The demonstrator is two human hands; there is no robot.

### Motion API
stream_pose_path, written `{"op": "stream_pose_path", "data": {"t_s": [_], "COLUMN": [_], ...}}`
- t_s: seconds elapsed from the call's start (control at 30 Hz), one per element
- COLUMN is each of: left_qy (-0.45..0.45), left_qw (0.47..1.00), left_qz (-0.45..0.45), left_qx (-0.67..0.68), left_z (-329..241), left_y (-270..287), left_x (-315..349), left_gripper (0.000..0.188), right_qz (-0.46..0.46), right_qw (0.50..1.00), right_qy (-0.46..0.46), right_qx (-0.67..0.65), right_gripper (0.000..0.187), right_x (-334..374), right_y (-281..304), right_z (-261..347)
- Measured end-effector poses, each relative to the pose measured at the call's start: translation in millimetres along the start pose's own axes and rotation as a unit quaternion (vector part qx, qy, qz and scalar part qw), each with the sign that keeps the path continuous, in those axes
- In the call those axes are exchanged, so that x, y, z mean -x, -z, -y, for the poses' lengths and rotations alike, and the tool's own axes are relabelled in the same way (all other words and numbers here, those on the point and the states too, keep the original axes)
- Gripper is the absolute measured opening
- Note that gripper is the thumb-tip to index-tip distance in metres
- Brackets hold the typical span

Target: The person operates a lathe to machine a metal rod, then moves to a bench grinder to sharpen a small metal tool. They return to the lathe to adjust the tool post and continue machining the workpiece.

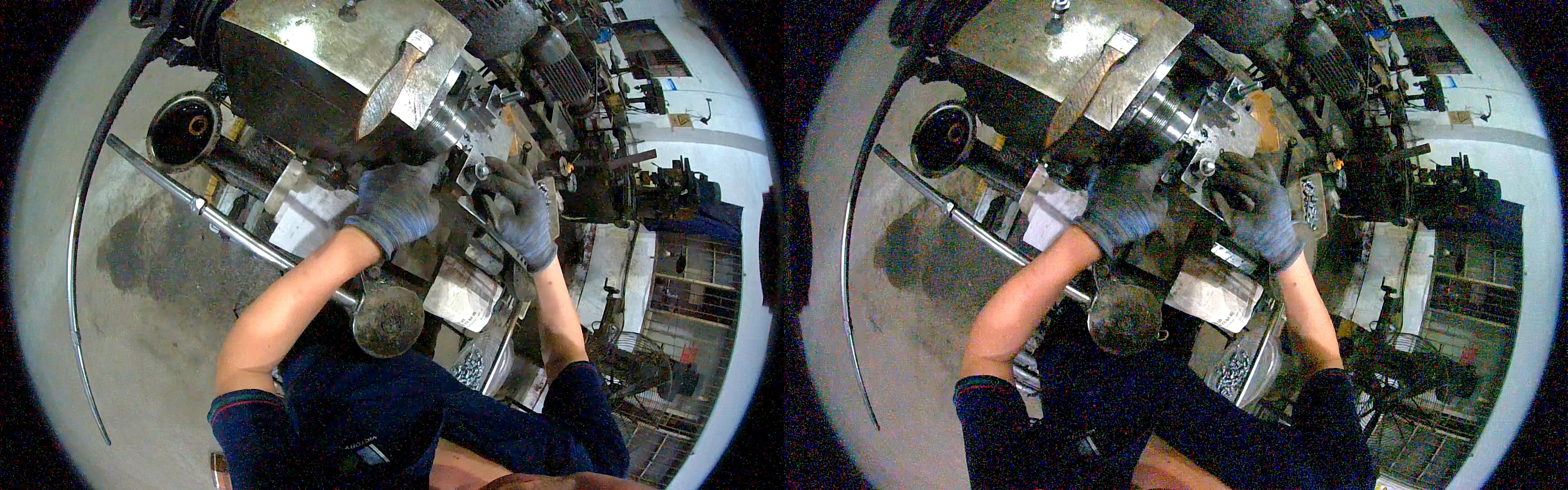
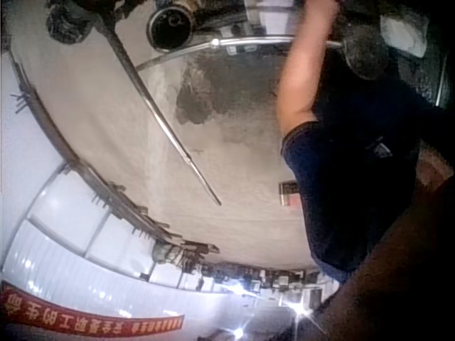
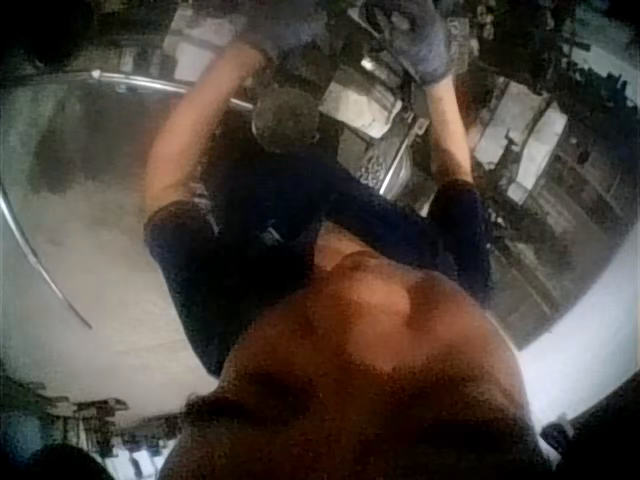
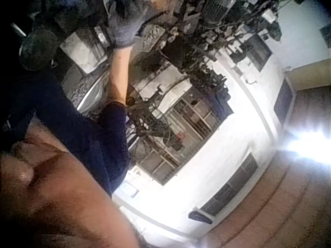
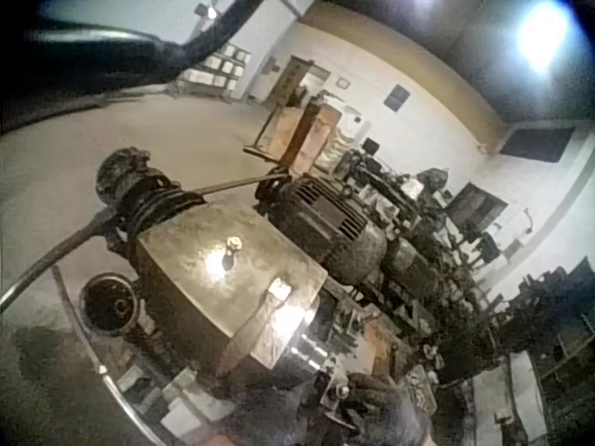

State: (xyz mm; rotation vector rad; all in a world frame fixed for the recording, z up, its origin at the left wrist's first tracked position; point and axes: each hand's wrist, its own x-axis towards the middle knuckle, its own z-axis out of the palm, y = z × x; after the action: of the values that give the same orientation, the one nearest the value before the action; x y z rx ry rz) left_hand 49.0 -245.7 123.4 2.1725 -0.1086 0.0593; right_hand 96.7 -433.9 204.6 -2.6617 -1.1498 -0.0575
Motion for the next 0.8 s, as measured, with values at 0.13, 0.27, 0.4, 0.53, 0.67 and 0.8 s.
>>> {"op": "stream_pose_path", "data": {"t_s": [0.13, 0.27, 0.4, 0.53, 0.67, 0.8], "left_qy": [0.026, -0.003, 0.000, 0.021, 0.013, 0.012], "left_qw": [0.998, 1.000, 0.998, 0.998, 0.999, 0.998], "left_qz": [0.045, 0.008, 0.012, 0.051, 0.024, 0.055], "left_qx": [0.021, 0.004, 0.067, 0.014, 0.024, -0.032], "left_z": [-3.7, 0.4, 4.7, -6.0, 2.7, -6.3], "left_y": [7.8, 1.5, -4.9, 9.5, -0.4, 11.9], "left_x": [-1.0, -0.3, -2.5, 1.6, 0.6, 2.4], "left_gripper": [0.057, 0.057, 0.057, 0.058, 0.058, 0.058], "right_qz": [-0.010, -0.006, -0.009, -0.083, -0.105, -0.079], "right_qw": [1.000, 0.999, 0.998, 0.989, 0.958, 0.967], "right_qy": [-0.025, -0.030, -0.012, -0.051, -0.187, -0.208], "right_qx": [-0.004, -0.029, -0.061, -0.112, -0.191, -0.128], "right_gripper": [0.020, 0.023, 0.014, 0.006, 0.011, 0.012], "right_x": [0.7, 1.4, -0.7, 8.1, 9.2, -3.0], "right_y": [-2.8, -1.0, 0.9, -11.6, -7.7, -1.8], "right_z": [4.3, 1.2, -10.6, -22.1, -20.1, -39.6]}}
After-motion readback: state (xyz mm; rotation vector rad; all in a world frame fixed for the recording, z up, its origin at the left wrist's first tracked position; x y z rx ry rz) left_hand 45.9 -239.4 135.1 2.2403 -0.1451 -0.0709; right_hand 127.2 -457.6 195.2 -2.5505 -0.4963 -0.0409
